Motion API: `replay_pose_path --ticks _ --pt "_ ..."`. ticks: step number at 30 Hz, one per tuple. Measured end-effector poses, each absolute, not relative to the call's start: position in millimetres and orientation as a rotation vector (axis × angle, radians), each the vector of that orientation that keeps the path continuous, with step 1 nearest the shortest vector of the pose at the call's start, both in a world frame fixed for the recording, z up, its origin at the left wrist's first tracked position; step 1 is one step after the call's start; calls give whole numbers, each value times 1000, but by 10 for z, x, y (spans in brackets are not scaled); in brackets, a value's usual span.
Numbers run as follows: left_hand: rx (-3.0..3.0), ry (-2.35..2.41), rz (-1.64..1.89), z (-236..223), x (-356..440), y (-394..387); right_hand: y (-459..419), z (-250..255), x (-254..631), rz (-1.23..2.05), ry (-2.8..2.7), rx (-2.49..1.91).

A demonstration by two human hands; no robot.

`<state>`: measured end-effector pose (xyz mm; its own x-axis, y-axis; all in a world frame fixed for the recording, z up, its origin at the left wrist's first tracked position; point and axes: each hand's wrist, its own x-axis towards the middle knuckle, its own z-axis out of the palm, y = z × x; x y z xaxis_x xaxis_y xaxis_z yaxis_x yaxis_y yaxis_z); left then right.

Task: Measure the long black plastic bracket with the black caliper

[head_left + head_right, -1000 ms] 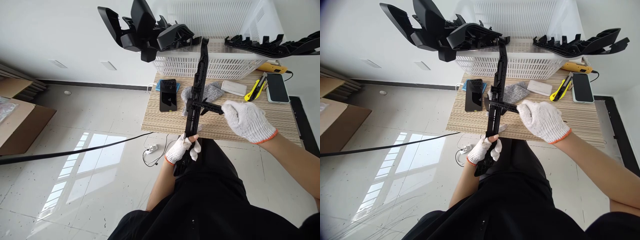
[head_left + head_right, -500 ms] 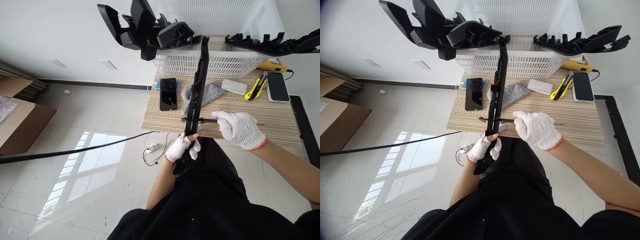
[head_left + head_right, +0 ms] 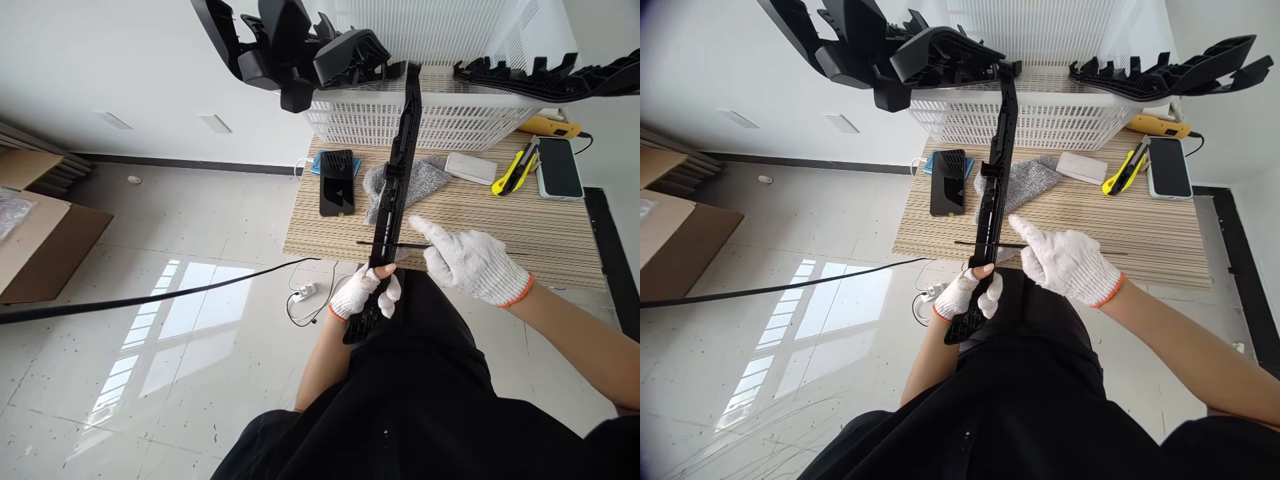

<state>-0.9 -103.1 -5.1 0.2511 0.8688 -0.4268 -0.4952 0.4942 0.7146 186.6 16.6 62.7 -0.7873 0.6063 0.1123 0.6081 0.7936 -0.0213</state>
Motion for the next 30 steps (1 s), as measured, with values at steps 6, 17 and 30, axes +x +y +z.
replay_pose_path --ticks 6,17,30 --pt "507 808 982 -124 -49 -1080 140 567 1849 -31 -2935 -956" --pt "445 444 1007 -411 -240 -1408 300 500 1782 -177 -2792 -1067" --pt "706 779 1247 -8 -218 -1597 177 494 2045 -616 -2595 -760"
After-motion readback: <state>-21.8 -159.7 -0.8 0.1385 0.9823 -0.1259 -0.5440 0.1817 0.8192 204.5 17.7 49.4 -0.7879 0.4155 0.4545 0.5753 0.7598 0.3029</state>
